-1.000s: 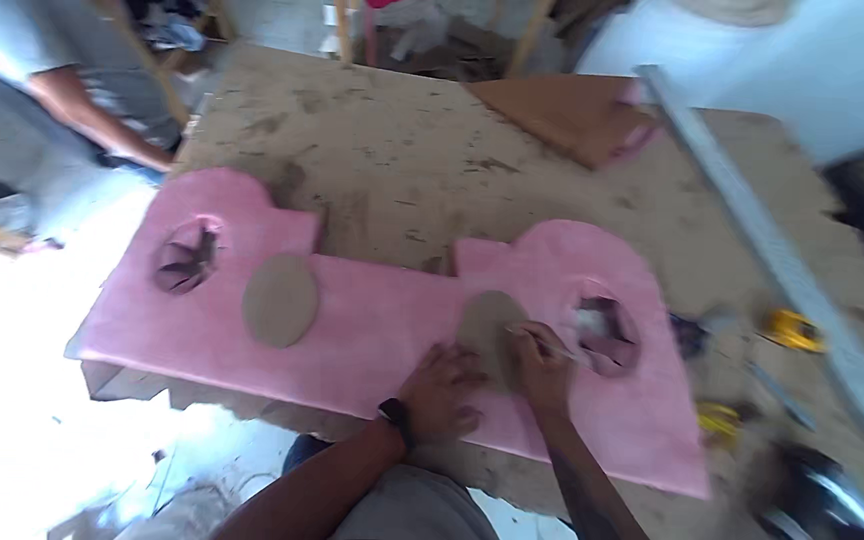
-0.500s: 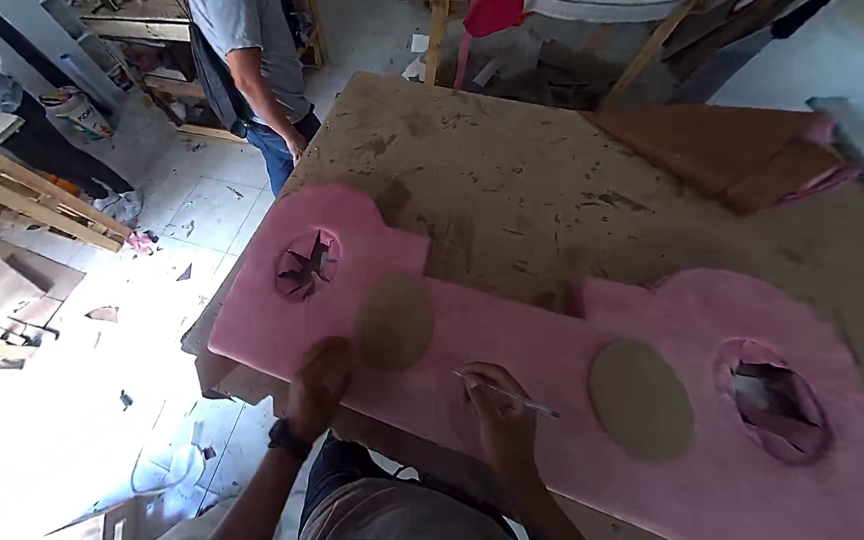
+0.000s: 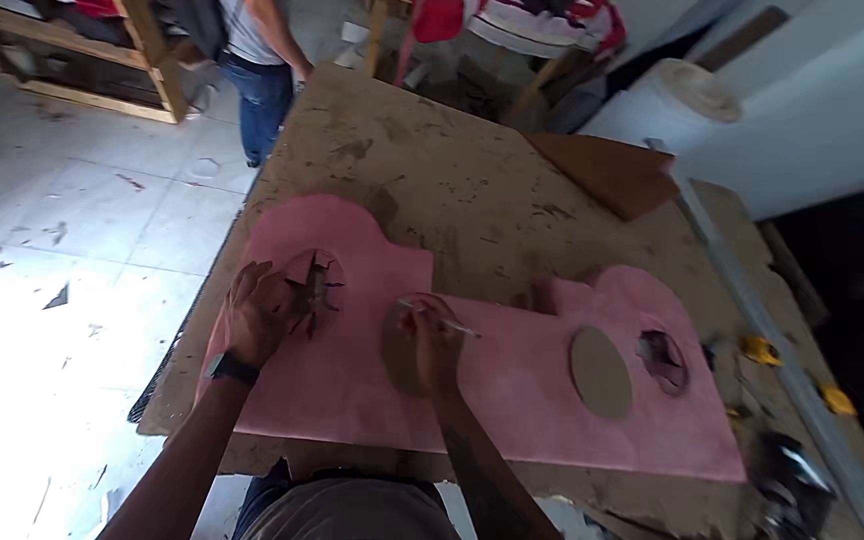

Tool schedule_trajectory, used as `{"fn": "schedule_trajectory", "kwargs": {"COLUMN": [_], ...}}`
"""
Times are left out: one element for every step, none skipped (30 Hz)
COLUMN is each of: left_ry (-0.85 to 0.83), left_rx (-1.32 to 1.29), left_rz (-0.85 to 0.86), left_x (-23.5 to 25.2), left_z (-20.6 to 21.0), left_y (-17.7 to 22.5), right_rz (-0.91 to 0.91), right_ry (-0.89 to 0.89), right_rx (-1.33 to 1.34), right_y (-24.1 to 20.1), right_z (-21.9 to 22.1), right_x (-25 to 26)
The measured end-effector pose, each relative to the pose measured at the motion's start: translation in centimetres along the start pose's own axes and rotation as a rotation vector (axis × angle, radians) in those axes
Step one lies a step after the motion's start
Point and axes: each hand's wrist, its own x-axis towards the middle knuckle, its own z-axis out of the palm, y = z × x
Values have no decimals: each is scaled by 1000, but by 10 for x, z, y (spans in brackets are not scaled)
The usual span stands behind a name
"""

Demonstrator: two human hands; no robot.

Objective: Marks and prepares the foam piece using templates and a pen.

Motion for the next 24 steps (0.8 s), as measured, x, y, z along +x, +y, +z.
{"fn": "schedule_trajectory", "kwargs": {"left_ry": [-9, -35, -73, -145, -229, -293, -354, -395, -417, -433, -448, -462, -467, -455, -437, -412, -386, -367, -351, -339, -327, -323, -321, -317], "left_rx": [-41, -88, -118, -123, -119, -107, -69, -15, 26, 56, 82, 104, 117, 122, 129, 135, 140, 138, 132, 124, 117, 118, 116, 117], "left_rz": [36, 68, 108, 131, 151, 179, 205, 229, 244, 250, 253, 259, 266, 278, 288, 302, 320, 338, 356, 370, 380, 380, 379, 381], "left_x": [-6, -14, -25, -38, -51, -60, -67, -72, -75, -76, -76, -75, -76, -75, -75, -76, -75, -74, -73, -74, -74, -74, -74, -73], "left_z": [7, 15, 26, 39, 54, 67, 78, 85, 90, 93, 93, 93, 93, 93, 92, 91, 92, 93, 94, 95, 95, 96, 96, 96], "left_y": [9, 22, 35, 48, 61, 73, 86, 97, 106, 112, 115, 116, 116, 115, 114, 112, 111, 112, 112, 112, 112, 112, 112, 111], "right_rz": [19, 35, 37, 21, 1, -14, -19, -23, -37, -54, -69, -78, -79, -75, -70, -66, -70, -77, -81, -85, -93, -97, -97, -98], "right_ry": [41, 83, 130, 180, 220, 248, 260, 265, 268, 275, 295, 333, 376, 412, 439, 454, 455, 448, 439, 431, 427, 427, 435, 447], "right_rx": [-24, -55, -89, -115, -130, -146, -170, -201, -237, -260, -274, -275, -264, -250, -239, -227, -220, -224, -229, -228, -224, -226, -228, -228], "right_y": [6, 13, 19, 24, 27, 29, 29, 30, 32, 34, 37, 42, 47, 52, 56, 57, 57, 56, 55, 55, 55, 55, 54, 54], "right_z": [-24, -48, -68, -82, -90, -92, -90, -85, -80, -75, -70, -65, -60, -57, -54, -51, -50, -52, -55, -57, -58, -59, -59, -59], "right_x": [1, 0, -2, -7, -13, -20, -28, -36, -45, -51, -57, -63, -67, -69, -69, -68, -66, -63, -62, -62, -63, -63, -63, -63]}}
